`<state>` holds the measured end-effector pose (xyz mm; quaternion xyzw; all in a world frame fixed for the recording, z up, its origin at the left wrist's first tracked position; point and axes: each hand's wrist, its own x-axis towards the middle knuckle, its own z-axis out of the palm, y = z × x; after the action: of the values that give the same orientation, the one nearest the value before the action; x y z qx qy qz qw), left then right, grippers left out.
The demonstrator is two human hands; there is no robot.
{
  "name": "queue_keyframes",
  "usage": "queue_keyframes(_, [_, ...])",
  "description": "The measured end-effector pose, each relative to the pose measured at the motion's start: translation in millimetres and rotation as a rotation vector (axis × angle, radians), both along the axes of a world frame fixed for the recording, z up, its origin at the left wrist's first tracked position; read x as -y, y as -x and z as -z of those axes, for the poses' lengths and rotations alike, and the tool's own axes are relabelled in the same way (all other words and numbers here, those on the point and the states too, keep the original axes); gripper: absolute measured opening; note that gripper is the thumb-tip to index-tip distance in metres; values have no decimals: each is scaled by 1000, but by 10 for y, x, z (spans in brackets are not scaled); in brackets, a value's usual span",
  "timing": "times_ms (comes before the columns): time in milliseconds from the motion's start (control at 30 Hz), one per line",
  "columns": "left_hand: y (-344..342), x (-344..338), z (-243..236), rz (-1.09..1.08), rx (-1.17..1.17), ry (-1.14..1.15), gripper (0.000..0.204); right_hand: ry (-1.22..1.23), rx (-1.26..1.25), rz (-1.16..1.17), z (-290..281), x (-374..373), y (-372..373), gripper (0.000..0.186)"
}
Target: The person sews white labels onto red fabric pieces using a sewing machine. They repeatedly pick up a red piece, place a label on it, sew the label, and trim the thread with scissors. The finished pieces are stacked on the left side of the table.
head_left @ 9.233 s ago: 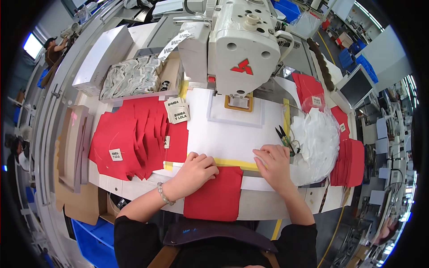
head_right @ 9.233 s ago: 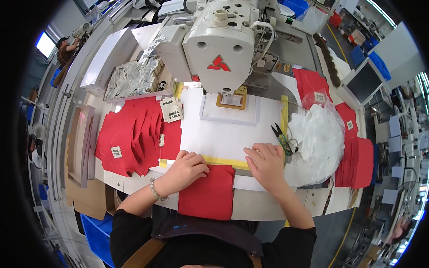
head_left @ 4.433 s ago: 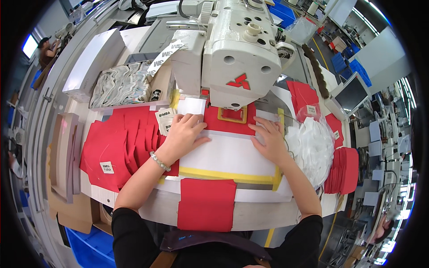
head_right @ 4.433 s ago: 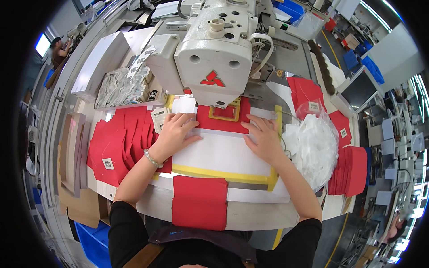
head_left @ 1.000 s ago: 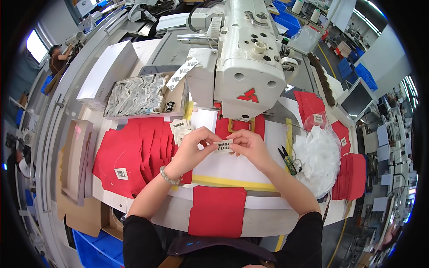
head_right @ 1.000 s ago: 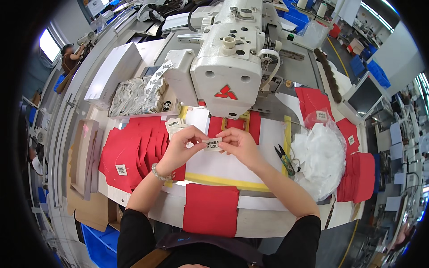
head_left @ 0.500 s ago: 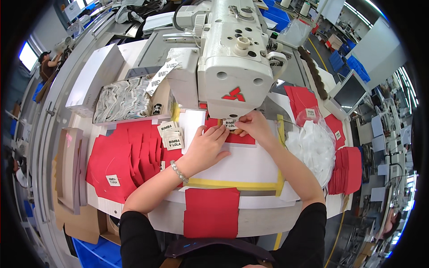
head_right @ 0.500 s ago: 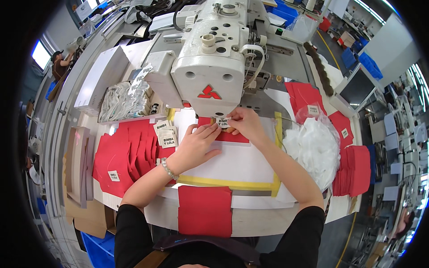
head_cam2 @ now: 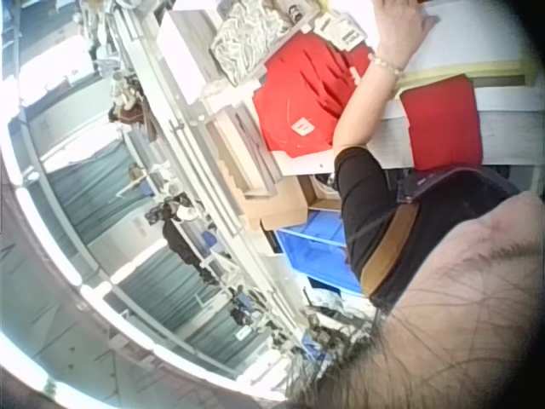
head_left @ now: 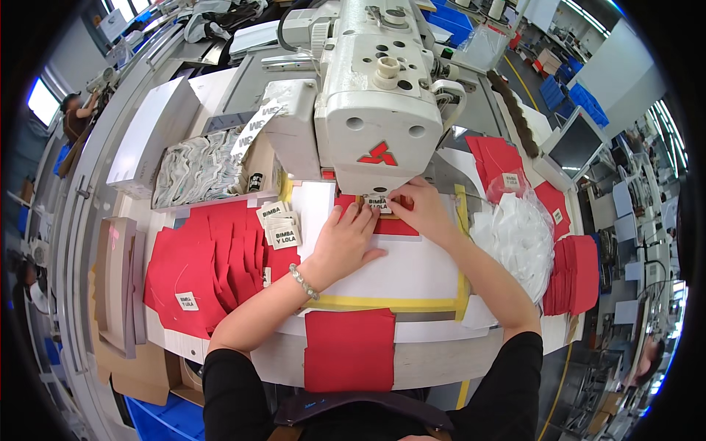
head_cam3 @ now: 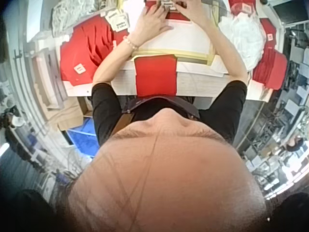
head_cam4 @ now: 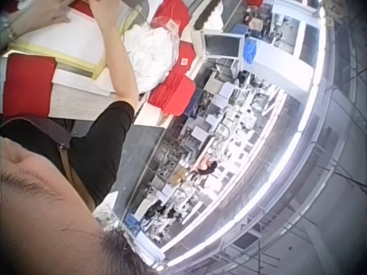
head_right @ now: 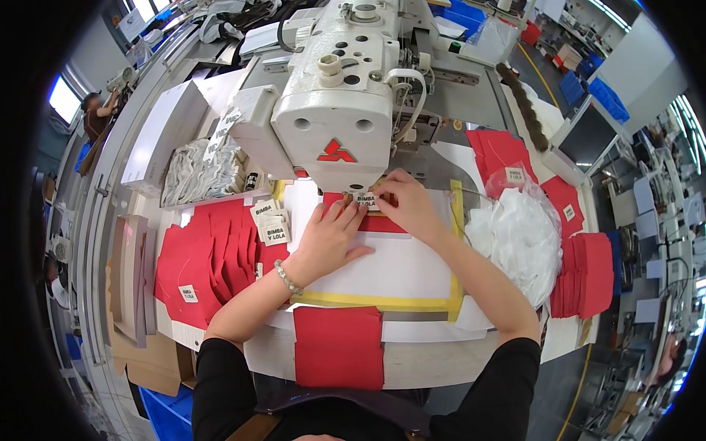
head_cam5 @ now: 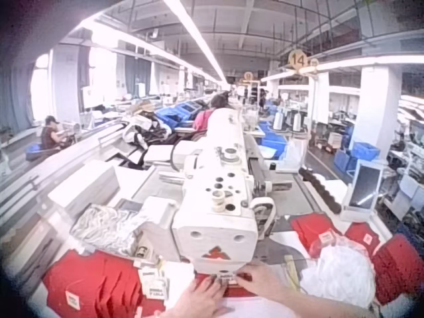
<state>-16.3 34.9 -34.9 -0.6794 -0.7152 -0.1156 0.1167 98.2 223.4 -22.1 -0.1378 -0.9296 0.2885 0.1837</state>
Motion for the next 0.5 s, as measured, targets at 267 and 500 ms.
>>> queue_keyframes(267, [5,-57,18,3,10,-7,69,-517,-57,-317,9,-96,-208,26])
queue_keyframes(500, [38,34,-31,22,67,8,72,-564,0,-316,21,-57,-234,31])
